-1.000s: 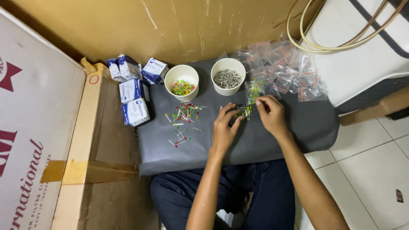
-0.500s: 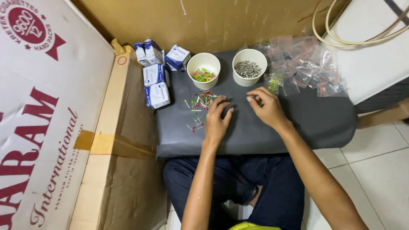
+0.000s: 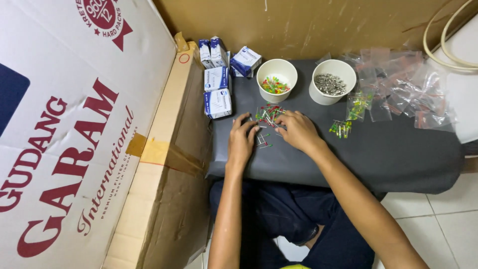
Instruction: Sorting small electronic LEDs from a central pile and placing them into individual plastic bags.
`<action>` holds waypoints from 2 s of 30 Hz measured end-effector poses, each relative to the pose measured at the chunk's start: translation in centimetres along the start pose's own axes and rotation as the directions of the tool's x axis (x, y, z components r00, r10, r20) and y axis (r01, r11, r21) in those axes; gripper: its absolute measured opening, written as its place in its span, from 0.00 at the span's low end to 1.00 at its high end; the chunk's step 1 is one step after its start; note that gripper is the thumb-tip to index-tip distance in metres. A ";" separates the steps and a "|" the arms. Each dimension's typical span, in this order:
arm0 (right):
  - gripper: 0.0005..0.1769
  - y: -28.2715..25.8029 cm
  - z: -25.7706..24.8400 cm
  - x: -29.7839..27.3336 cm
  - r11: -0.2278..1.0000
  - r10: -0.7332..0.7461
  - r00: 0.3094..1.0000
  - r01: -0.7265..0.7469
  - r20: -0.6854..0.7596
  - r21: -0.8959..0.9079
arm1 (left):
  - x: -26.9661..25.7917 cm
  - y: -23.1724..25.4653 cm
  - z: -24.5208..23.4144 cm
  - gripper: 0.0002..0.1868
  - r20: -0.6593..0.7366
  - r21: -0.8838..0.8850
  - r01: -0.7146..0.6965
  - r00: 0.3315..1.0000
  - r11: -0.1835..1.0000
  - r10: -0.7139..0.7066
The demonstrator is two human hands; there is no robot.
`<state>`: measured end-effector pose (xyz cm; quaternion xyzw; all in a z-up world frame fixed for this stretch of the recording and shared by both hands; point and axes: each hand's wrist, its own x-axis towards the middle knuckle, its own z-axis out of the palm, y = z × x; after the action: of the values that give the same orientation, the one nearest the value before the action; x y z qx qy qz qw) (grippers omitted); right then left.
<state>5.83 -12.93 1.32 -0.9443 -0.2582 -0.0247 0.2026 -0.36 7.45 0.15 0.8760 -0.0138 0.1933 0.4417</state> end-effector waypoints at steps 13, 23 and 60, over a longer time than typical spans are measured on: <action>0.03 0.3 1.1 0.9 0.999 0.051 0.998 -0.051 -0.027 0.006 | 0.1 -0.2 0.5 0.07 -0.035 0.076 -0.001 0.999 0.997 0.003; 0.04 -1.0 3.5 1.2 0.880 -0.138 0.924 0.280 -0.357 0.384 | -1.1 0.0 0.7 0.04 -0.064 0.177 -0.049 0.996 0.983 0.061; 0.03 5.1 0.5 -5.2 0.818 0.188 0.826 0.168 -0.532 0.550 | -1.9 5.0 2.4 0.03 -0.100 -0.072 -0.088 0.992 0.994 0.080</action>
<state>3.84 -19.21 -1.78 -0.7893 -0.1763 -0.2223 0.5446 -2.32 2.27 2.01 0.8466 -0.0365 0.2534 0.4666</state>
